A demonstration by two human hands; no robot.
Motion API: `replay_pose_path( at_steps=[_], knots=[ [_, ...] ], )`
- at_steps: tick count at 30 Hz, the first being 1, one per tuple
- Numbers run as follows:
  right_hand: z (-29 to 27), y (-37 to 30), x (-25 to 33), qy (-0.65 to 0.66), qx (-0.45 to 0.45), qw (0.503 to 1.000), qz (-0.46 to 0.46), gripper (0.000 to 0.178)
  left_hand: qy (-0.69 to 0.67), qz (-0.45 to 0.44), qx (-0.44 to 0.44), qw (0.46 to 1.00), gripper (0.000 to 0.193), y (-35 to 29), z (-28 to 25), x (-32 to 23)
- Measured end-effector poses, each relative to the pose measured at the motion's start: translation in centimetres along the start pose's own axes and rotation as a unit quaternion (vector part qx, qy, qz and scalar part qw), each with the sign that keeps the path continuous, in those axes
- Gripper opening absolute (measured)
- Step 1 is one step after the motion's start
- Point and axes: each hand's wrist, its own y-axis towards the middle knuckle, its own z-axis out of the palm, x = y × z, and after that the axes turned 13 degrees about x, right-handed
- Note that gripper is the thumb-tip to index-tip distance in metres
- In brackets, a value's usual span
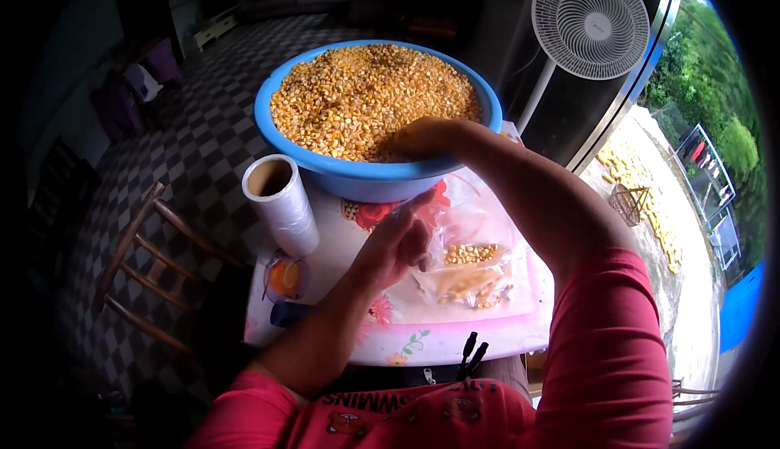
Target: The person scoops corn kernels from a large blue bowl into plastic bags by hand, ties the bags, and places them into a cardboard box.
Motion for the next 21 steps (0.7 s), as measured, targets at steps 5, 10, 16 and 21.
replay_pose_path(
  at_steps=[5, 10, 16, 21],
  knots=[
    [-0.2, 0.1, 1.7, 0.065, -0.024, 0.996, -0.053, 0.037, -0.007, 0.004, 0.009, 1.000, 0.069, 0.1, 0.1, 0.1],
    [0.4, -1.3, 0.7, -0.014, -0.215, 0.975, -0.044, 0.028, -0.014, -0.005, 0.007, 1.000, 0.068, 0.2, 0.0, 0.0],
    [1.0, -4.5, -1.4, 0.241, -0.365, 0.899, -0.037, 0.023, 0.000, -0.017, -0.025, 1.000, 0.058, 0.3, 0.9, -0.2],
    [2.6, -10.9, 0.7, 0.394, -0.233, 0.888, -0.031, 0.020, -0.013, 0.012, -0.017, 1.000, 0.058, 0.1, 0.0, 0.1]
  ],
)
